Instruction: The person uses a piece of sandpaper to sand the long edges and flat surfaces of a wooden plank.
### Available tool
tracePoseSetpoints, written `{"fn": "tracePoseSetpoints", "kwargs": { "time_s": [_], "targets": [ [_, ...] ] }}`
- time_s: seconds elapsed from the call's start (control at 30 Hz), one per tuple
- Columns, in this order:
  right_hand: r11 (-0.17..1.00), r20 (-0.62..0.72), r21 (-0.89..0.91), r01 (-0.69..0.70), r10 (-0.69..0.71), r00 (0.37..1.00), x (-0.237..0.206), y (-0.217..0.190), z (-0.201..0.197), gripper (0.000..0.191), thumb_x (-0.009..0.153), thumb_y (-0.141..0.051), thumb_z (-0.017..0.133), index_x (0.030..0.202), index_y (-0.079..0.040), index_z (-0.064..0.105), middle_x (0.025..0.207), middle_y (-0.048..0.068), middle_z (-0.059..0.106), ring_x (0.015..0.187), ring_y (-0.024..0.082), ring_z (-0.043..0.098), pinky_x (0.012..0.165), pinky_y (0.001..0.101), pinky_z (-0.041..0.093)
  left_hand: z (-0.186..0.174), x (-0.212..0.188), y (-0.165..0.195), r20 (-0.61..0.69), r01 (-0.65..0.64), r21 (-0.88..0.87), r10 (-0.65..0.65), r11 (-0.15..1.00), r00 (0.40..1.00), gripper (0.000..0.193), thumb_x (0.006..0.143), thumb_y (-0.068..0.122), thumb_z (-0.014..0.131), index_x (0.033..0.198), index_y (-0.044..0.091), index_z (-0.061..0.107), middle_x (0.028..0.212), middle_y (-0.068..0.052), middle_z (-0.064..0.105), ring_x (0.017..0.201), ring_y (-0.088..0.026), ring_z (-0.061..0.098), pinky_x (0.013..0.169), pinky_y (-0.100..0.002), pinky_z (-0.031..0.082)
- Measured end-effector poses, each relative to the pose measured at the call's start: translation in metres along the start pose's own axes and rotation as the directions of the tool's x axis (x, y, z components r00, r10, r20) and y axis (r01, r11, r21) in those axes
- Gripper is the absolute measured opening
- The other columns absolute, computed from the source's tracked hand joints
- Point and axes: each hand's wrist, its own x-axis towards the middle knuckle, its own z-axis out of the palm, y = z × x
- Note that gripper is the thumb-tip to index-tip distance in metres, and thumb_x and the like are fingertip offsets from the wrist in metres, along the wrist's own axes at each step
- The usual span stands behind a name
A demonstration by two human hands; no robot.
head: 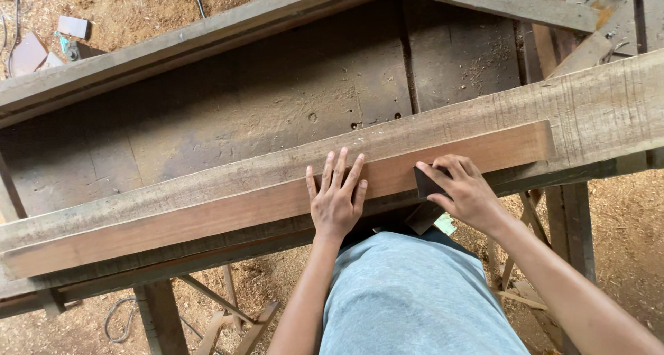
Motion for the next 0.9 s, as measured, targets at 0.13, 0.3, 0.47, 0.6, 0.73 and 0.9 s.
{"fn": "tracePoseSetpoints", "kwargs": {
  "time_s": [0.13, 0.3, 0.47, 0.6, 0.73, 0.9],
  "targets": [
    [0.987, -0.001, -0.159, -0.020, 0.020, 1.000, -0.007, 0.005, 0.003, 0.076, 0.083, -0.045, 0.071, 0.151, -0.029, 0.041, 0.128, 0.008, 0.047, 0.121, 0.026, 0.043, 0.110, 0.0422, 0.041, -0.001, 0.000, 0.001, -0.012, -0.003, -0.003, 0.003, 1.000, 1.000, 0.049, 0.105, 0.049, 0.045, 0.152, 0.039, 0.049, 0.164, 0.003, 0.041, 0.152, -0.021, 0.036, 0.127, -0.057, 0.012],
    [0.996, 0.128, -0.001, -0.085, 0.085, 0.988, -0.008, 0.008, -0.005, 0.074, 0.090, -0.042, 0.067, 0.155, -0.026, 0.037, 0.111, 0.004, 0.059, 0.102, 0.021, 0.054, 0.102, 0.0353, 0.049, -0.003, 0.000, 0.001, -0.018, 0.005, -0.006, -0.005, 1.000, 1.000, 0.048, 0.105, 0.048, 0.046, 0.152, 0.039, 0.049, 0.164, 0.003, 0.042, 0.152, -0.022, 0.036, 0.127, -0.057, 0.012],
    [0.997, 0.184, 0.042, -0.060, 0.051, 0.982, 0.010, -0.012, 0.004, 0.071, 0.090, -0.037, 0.068, 0.153, -0.025, 0.039, 0.108, 0.005, 0.061, 0.098, 0.021, 0.057, 0.097, 0.0362, 0.051, -0.004, 0.000, 0.002, -0.032, 0.005, -0.004, -0.005, 1.000, 0.999, 0.048, 0.105, 0.048, 0.046, 0.152, 0.039, 0.050, 0.163, 0.003, 0.043, 0.151, -0.022, 0.037, 0.127, -0.057, 0.013],
    [0.998, 0.090, 0.053, 0.037, -0.042, 0.995, 0.012, -0.019, 0.007, 0.070, 0.088, -0.033, 0.070, 0.151, -0.023, 0.043, 0.108, 0.006, 0.061, 0.098, 0.022, 0.057, 0.097, 0.0376, 0.051, -0.007, 0.000, 0.003, -0.017, 0.012, -0.019, -0.012, 1.000, 1.000, 0.046, 0.106, 0.044, 0.045, 0.152, 0.038, 0.051, 0.163, 0.003, 0.043, 0.152, -0.021, 0.038, 0.128, -0.057, 0.013],
    [1.000, 0.085, 0.000, -0.019, 0.019, 0.996, 0.012, -0.028, 0.003, 0.067, 0.088, -0.031, 0.072, 0.149, -0.025, 0.044, 0.107, 0.005, 0.061, 0.100, 0.022, 0.057, 0.095, 0.0364, 0.050, -0.008, 0.001, 0.001, -0.010, 0.005, -0.042, -0.005, 0.999, 1.000, 0.046, 0.108, 0.041, 0.043, 0.153, 0.038, 0.048, 0.164, 0.004, 0.040, 0.153, -0.020, 0.035, 0.127, -0.056, 0.011],
    [0.993, -0.089, 0.036, 0.116, -0.112, 0.990, 0.025, -0.057, 0.016, 0.068, 0.084, -0.024, 0.073, 0.146, -0.021, 0.047, 0.109, 0.007, 0.061, 0.102, 0.026, 0.058, 0.092, 0.0410, 0.050, -0.008, -0.002, -0.005, 0.028, -0.003, -0.094, 0.006, 0.996, 1.000, 0.049, 0.110, 0.037, 0.038, 0.158, 0.030, 0.043, 0.167, 0.004, 0.037, 0.157, -0.017, 0.027, 0.129, -0.053, 0.006]
  ]
}}
